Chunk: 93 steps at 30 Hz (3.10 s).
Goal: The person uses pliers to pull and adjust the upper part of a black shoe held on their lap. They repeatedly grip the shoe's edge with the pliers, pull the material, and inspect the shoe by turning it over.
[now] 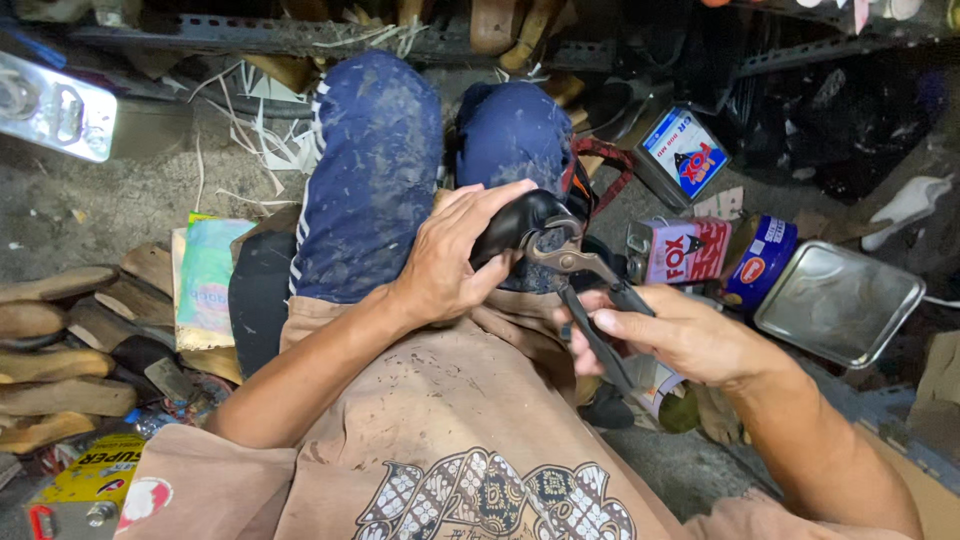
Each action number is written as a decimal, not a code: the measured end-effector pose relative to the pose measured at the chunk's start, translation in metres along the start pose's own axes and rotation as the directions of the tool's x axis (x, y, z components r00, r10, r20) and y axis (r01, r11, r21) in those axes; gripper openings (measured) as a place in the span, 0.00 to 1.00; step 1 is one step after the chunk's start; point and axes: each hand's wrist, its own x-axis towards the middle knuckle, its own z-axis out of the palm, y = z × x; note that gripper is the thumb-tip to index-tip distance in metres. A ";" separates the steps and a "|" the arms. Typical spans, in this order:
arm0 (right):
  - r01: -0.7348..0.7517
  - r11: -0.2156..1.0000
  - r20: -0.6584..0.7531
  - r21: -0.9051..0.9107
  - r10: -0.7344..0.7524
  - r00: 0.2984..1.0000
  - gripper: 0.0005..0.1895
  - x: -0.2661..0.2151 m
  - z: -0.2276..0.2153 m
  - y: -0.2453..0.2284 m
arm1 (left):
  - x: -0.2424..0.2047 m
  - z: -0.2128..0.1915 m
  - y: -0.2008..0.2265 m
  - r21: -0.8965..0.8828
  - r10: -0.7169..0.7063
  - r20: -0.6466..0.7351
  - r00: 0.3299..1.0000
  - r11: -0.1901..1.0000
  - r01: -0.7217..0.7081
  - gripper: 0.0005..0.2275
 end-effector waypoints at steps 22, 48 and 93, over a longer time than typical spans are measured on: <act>-0.063 0.778 -0.278 -0.626 -0.147 0.949 0.13 0.005 0.000 0.032 | 0.038 -0.027 -0.023 0.262 -0.094 0.135 0.986 0.964 0.056 0.26; 0.183 0.843 -0.024 -0.506 -0.226 0.974 0.28 -0.011 0.052 -0.012 | 0.018 -0.082 0.054 0.190 0.088 -0.059 0.994 0.979 -0.076 0.24; 0.334 0.924 0.046 0.189 -0.348 0.936 0.26 0.018 0.083 -0.023 | 0.042 -0.085 0.041 0.220 0.200 0.120 0.973 0.950 -0.222 0.28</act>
